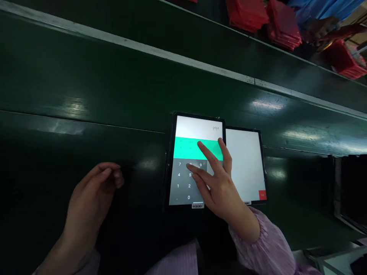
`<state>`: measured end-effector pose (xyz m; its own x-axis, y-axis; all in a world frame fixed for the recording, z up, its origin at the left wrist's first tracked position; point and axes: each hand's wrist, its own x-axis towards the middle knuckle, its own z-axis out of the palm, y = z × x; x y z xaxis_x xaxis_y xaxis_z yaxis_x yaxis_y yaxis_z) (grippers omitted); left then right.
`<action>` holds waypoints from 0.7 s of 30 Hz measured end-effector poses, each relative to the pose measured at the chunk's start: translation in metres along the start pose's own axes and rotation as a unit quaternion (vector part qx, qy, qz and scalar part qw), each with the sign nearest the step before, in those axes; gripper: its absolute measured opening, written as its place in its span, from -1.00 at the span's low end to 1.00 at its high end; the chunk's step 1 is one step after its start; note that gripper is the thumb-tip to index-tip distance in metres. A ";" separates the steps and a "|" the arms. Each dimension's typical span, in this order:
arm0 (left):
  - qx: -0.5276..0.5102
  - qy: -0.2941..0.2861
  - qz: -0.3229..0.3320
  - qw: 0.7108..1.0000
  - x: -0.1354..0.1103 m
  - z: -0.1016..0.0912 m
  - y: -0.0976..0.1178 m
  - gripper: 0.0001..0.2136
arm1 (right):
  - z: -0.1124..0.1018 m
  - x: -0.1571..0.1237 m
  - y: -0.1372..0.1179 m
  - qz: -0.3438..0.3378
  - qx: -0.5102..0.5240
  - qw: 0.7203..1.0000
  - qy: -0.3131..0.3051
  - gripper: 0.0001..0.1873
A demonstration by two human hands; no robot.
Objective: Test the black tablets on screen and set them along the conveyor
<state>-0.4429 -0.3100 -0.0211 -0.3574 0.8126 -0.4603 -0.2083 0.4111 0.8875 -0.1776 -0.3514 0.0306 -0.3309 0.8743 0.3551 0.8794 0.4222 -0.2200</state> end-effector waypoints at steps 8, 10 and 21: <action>-0.024 0.031 -0.053 0.998 -0.002 0.001 0.005 -0.81 | 0.000 0.008 0.011 0.001 -0.031 0.999 0.039 -0.67; -0.027 0.032 -0.058 0.997 -0.001 -0.001 0.003 -0.82 | -0.004 0.003 0.025 0.034 -0.047 0.992 0.110 -0.67; -0.035 0.006 -0.040 0.999 0.004 -0.005 -0.004 -0.88 | 0.001 -0.002 0.037 0.074 -0.049 0.991 0.103 -0.62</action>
<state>-0.4477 -0.3105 -0.0265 -0.3476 0.7727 -0.5311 -0.2996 0.4452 0.8438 -0.1449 -0.3377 0.0209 -0.1274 0.8537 0.5049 0.9456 0.2582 -0.1979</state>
